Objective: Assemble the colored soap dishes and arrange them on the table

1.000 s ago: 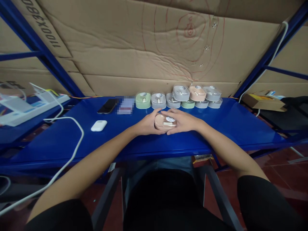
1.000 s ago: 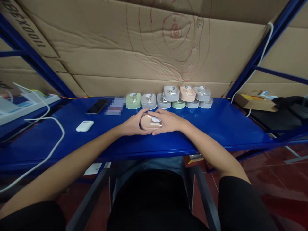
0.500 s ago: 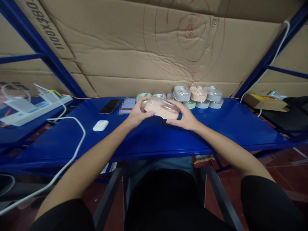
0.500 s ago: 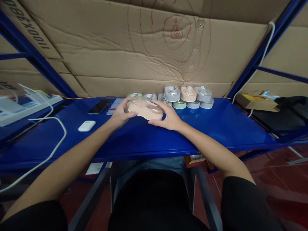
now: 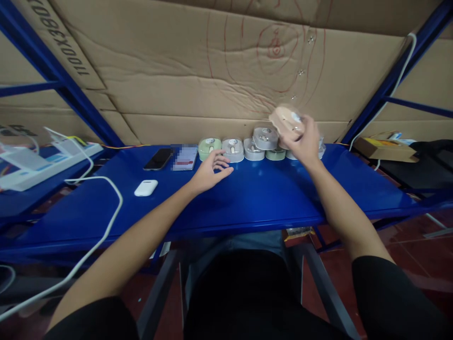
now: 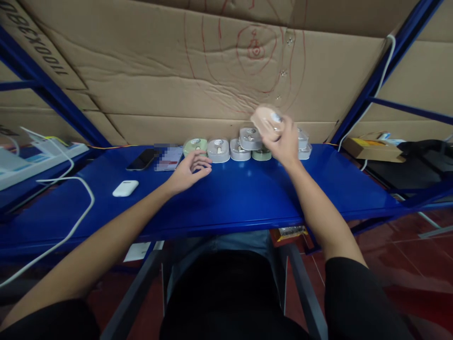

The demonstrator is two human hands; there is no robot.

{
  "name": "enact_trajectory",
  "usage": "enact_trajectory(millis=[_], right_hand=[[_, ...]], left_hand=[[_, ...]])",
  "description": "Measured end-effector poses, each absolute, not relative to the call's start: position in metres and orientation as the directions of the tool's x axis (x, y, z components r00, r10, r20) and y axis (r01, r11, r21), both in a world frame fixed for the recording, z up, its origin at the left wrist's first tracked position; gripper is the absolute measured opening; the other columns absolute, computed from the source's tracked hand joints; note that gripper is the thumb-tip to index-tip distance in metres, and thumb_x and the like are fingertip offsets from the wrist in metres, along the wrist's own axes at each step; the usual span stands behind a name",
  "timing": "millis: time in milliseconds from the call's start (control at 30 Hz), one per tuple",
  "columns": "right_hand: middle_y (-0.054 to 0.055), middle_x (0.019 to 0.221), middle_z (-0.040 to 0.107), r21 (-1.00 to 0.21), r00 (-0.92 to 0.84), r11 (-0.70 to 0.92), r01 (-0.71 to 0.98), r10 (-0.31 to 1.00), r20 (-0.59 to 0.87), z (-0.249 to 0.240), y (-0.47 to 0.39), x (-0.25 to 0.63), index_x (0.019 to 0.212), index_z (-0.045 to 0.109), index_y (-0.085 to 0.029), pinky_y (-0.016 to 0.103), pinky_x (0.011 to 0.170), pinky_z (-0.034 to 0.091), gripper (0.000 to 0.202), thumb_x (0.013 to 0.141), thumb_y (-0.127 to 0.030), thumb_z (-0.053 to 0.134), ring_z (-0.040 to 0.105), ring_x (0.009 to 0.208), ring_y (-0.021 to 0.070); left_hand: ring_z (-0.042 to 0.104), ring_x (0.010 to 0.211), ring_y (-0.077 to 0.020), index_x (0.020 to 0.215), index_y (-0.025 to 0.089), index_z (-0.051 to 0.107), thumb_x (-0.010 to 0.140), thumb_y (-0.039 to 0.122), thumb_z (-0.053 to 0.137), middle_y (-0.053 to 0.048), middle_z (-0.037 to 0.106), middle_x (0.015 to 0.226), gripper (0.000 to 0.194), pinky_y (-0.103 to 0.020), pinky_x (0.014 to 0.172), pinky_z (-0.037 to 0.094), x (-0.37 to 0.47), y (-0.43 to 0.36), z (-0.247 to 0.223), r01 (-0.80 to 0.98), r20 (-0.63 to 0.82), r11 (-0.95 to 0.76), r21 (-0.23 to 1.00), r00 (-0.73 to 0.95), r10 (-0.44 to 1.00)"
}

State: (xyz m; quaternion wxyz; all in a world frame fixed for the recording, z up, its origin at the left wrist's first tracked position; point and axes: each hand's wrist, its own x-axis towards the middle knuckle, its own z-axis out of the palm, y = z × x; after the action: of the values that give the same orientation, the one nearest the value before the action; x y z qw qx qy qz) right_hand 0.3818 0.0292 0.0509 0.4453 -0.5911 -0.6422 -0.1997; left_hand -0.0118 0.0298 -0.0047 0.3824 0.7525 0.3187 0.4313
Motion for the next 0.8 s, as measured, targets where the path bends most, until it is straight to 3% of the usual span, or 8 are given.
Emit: enact_trajectory(millis=[200,333,600,700,800], right_hand=[[0.022,0.143,0.066,-0.381,0.350,-0.050,0.923,0.518,0.781,0.048,0.061,0.460,0.152,0.057,-0.021,0.071,0.118,0.052,0.089,0.082,-0.071,0.079,0.064,0.137,0.0464],[0.025,0.147,0.063,-0.375,0.352,-0.072,0.924,0.542,0.763,0.040,0.073,0.466,0.152,0.059,-0.018,0.070,0.120,0.050,0.083,0.090,-0.073,0.071,0.061,0.142,0.0457],[0.032,0.156,0.058,-0.368,0.363,-0.113,0.923,0.575,0.733,0.037,0.076,0.460,0.166,0.047,-0.011,0.077,0.119,0.046,0.101,0.096,-0.081,0.063,0.057,0.148,0.0518],[0.030,0.165,0.052,-0.346,0.313,-0.033,0.938,0.516,0.798,0.044,0.063,0.446,0.165,0.049,-0.015,0.079,0.125,0.039,0.090,0.099,-0.075,0.063,0.048,0.155,0.0519],[0.019,0.163,0.057,-0.233,0.105,0.232,0.944,0.460,0.881,0.045,0.045,0.409,0.153,0.062,-0.026,0.075,0.131,0.034,0.059,0.106,-0.062,0.058,0.046,0.154,0.0462]], left_hand=[[0.077,0.103,-0.0279,0.144,0.025,0.060,0.085,0.049,0.088,-0.015,0.075,0.125,0.070,-0.048,0.090,0.064,-0.010,0.026,-0.002,0.195,0.369,-0.498,0.845,0.463,0.806],[0.077,0.101,-0.0282,0.143,0.026,0.062,0.086,0.050,0.086,-0.015,0.075,0.124,0.067,-0.048,0.087,0.063,-0.010,0.026,-0.002,0.223,0.358,-0.503,0.835,0.474,0.804],[0.077,0.099,-0.0286,0.142,0.025,0.063,0.085,0.051,0.087,-0.016,0.077,0.125,0.067,-0.047,0.082,0.063,-0.011,0.025,0.000,0.256,0.365,-0.528,0.810,0.485,0.795],[0.077,0.100,-0.0295,0.142,0.024,0.063,0.086,0.052,0.086,-0.017,0.076,0.126,0.067,-0.048,0.082,0.063,-0.011,0.025,0.001,0.274,0.359,-0.529,0.803,0.485,0.797],[0.077,0.101,-0.0300,0.140,0.026,0.065,0.086,0.050,0.085,-0.016,0.076,0.124,0.063,-0.048,0.084,0.063,-0.011,0.026,0.000,0.288,0.380,-0.552,0.783,0.481,0.790]])
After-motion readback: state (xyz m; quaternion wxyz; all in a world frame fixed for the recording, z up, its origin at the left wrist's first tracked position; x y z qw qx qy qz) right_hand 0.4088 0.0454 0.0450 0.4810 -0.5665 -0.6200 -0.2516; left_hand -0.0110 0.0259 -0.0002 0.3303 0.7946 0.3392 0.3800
